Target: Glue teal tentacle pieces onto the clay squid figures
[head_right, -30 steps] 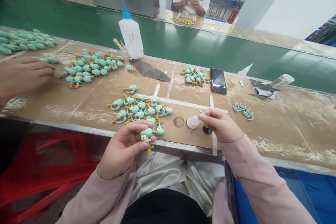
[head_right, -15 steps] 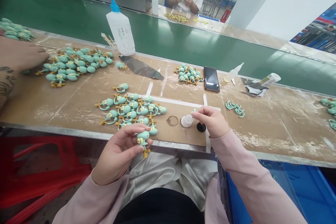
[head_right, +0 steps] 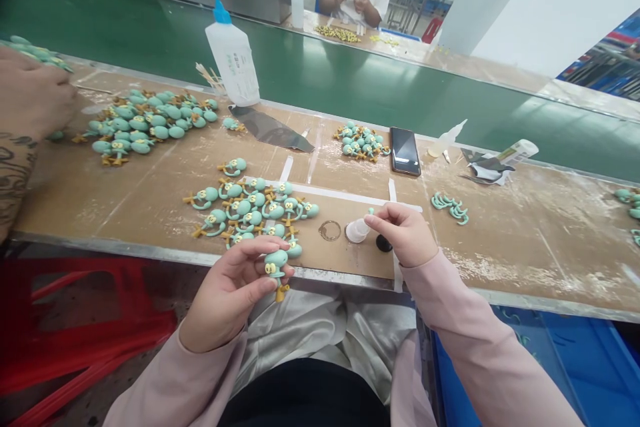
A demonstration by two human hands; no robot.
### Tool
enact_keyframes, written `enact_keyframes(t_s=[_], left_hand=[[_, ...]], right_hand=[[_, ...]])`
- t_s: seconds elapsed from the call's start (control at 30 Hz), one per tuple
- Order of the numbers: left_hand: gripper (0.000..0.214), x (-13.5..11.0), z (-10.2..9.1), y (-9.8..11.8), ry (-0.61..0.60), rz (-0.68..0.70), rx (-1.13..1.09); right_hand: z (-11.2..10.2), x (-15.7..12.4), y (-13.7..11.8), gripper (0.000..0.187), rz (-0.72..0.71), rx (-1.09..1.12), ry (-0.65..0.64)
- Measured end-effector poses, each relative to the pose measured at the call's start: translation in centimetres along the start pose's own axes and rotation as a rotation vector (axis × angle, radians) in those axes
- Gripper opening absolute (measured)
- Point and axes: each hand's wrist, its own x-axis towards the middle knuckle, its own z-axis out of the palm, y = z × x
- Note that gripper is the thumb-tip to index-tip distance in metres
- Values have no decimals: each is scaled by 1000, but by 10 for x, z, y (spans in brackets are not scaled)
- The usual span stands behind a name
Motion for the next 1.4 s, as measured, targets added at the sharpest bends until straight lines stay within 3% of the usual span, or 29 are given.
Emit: enact_keyframes(t_s=[0.33,0.53,0.73,1.0,1.4], left_hand=[[29,1,2,-3,3,-9,3],[29,0,5,-3,158,-68,-37],[30,0,5,-8,190,-87,-87],[36,0,6,-13,239,-178,-122],[33,-2,9,-9,158,-250,-184]], right_hand=[[-1,-1,3,41,-20,-26,-3],[-5,-5,-2,41,-31,-1,11],[-16,-13,-15,47,73,53,-159],[-14,-14,-14,50,129,41,-214],[-14,-15,-7,47,120,37,-208]])
